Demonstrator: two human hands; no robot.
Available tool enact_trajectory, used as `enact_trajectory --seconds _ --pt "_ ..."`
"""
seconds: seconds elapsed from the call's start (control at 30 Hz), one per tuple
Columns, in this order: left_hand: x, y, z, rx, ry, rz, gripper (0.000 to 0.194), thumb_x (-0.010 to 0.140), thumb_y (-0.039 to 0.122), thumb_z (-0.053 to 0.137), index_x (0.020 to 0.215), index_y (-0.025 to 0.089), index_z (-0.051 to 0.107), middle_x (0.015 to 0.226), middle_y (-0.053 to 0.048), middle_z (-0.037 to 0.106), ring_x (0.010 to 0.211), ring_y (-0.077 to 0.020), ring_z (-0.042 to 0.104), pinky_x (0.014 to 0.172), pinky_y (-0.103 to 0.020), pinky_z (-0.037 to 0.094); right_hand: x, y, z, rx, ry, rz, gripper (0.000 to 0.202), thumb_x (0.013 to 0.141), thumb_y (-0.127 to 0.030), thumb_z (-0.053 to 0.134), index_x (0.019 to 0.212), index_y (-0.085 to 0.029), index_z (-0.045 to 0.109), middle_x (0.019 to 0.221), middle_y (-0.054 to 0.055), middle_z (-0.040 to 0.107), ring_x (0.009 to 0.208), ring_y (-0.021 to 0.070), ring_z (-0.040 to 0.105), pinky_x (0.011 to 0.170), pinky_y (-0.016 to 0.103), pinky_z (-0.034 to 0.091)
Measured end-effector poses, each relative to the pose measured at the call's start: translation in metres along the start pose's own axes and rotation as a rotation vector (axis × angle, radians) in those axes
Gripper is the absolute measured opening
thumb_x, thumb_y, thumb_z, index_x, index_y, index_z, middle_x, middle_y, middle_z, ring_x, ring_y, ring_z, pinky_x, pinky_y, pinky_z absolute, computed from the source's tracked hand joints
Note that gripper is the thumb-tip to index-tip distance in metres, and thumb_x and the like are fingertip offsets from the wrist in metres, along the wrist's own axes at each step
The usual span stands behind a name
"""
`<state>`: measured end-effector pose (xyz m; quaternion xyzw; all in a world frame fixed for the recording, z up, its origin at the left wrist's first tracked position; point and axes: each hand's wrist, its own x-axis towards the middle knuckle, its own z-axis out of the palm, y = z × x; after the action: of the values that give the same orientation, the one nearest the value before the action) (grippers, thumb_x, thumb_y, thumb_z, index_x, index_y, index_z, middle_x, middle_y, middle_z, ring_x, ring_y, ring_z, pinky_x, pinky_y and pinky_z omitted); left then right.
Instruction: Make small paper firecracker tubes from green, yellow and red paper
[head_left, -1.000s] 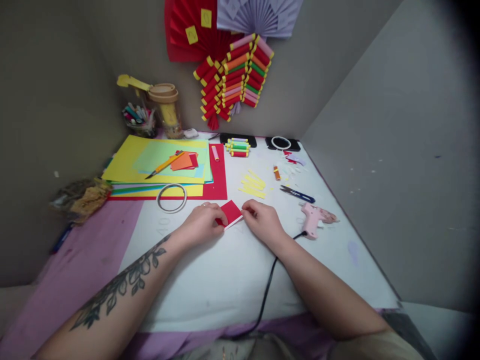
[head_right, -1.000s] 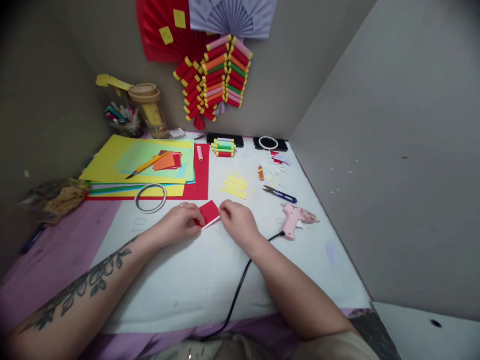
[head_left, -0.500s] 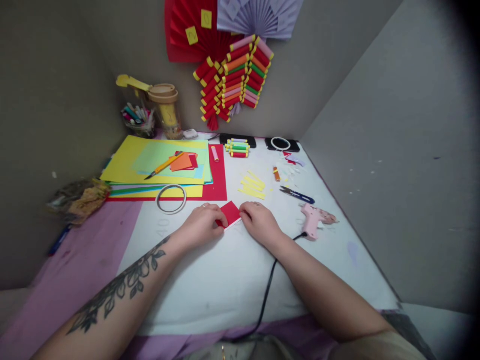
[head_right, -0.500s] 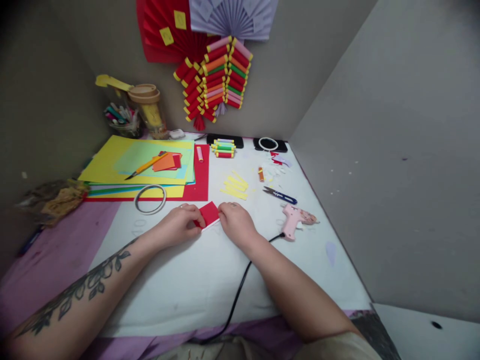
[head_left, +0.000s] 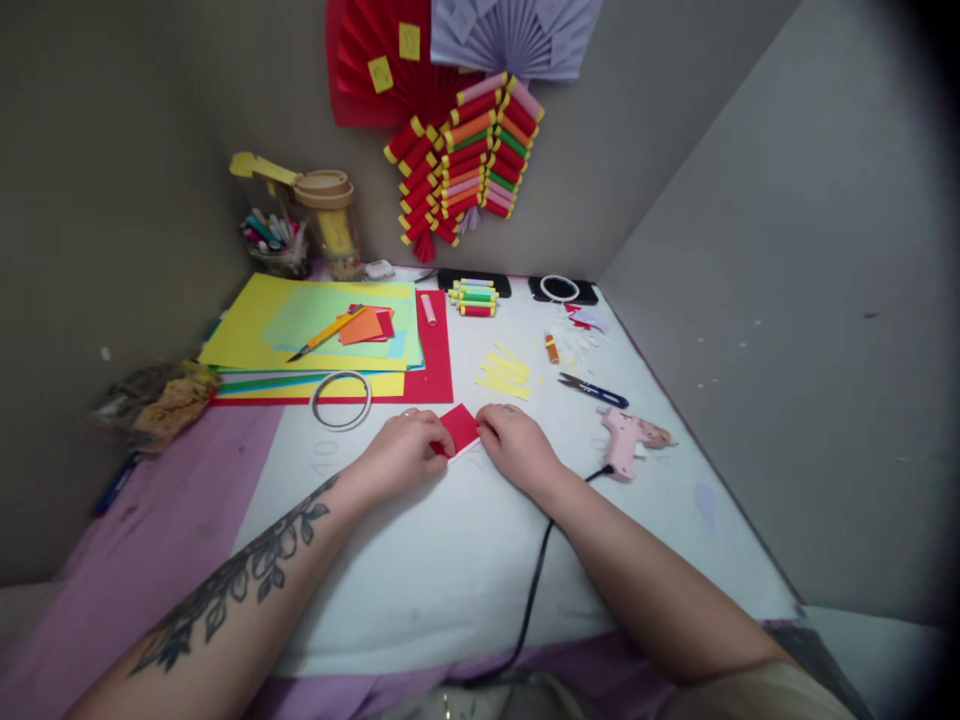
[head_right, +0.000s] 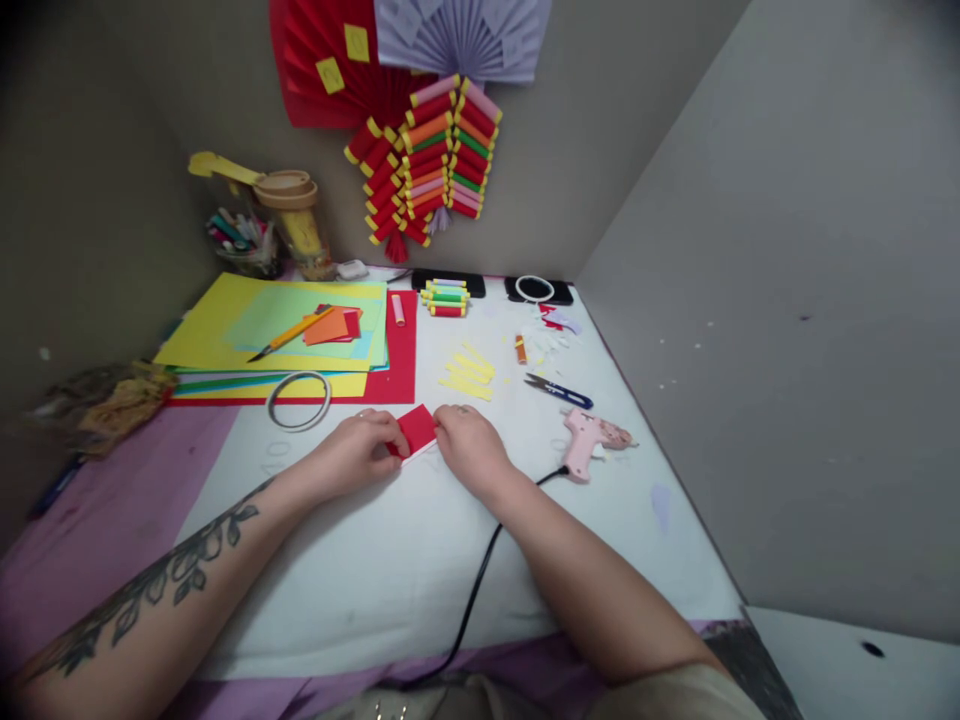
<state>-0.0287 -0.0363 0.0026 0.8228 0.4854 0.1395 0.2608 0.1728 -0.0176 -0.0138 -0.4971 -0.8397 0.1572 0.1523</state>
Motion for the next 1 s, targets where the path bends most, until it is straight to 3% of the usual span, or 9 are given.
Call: enact_trajectory --seconds 0.37,0.57,0.8,1.0 --pt "-0.001 0.000 0.000 0.001 0.002 0.003 0.021 0.069 0.014 0.056 0.082 0.024 0.070 0.084 -0.003 0.064 0.083 -0.0191 0.055 0.080 -0.030 0.042 0.001 -0.002 -0.001 -0.007 -0.017 0.063 0.012 0.083 -0.013 0.047 0.087 -0.020 0.056 0.083 0.006 0.063 0.083 0.0194 0.054 0.071 0.027 0.039" --pt "-0.005 0.004 -0.001 0.048 0.020 0.052 0.028 0.075 0.016 0.055 0.096 0.027 0.071 0.090 -0.003 0.065 0.087 -0.0190 0.056 0.081 -0.029 0.041 -0.003 -0.003 0.000 0.008 0.045 0.124 0.015 0.084 -0.014 0.044 0.093 -0.019 0.054 0.087 0.007 0.063 0.084 0.0206 0.055 0.072 0.029 0.040" --pt "-0.013 0.014 -0.008 0.309 -0.100 0.164 0.025 0.087 0.020 0.048 0.096 0.024 0.071 0.092 -0.007 0.065 0.086 -0.0215 0.057 0.073 -0.031 0.039 -0.011 -0.013 0.004 -0.070 0.076 0.135 0.027 0.079 -0.038 0.060 0.096 -0.019 0.052 0.095 0.010 0.058 0.092 0.0260 0.051 0.075 0.034 0.040" --pt "-0.016 0.009 -0.014 0.223 -0.135 0.170 0.024 0.084 0.015 0.048 0.088 0.022 0.070 0.097 -0.004 0.066 0.087 -0.0178 0.058 0.078 -0.028 0.041 -0.005 0.004 -0.001 -0.001 0.099 0.264 0.013 0.081 -0.021 0.053 0.095 -0.019 0.053 0.094 0.008 0.059 0.089 0.0228 0.053 0.073 0.032 0.040"
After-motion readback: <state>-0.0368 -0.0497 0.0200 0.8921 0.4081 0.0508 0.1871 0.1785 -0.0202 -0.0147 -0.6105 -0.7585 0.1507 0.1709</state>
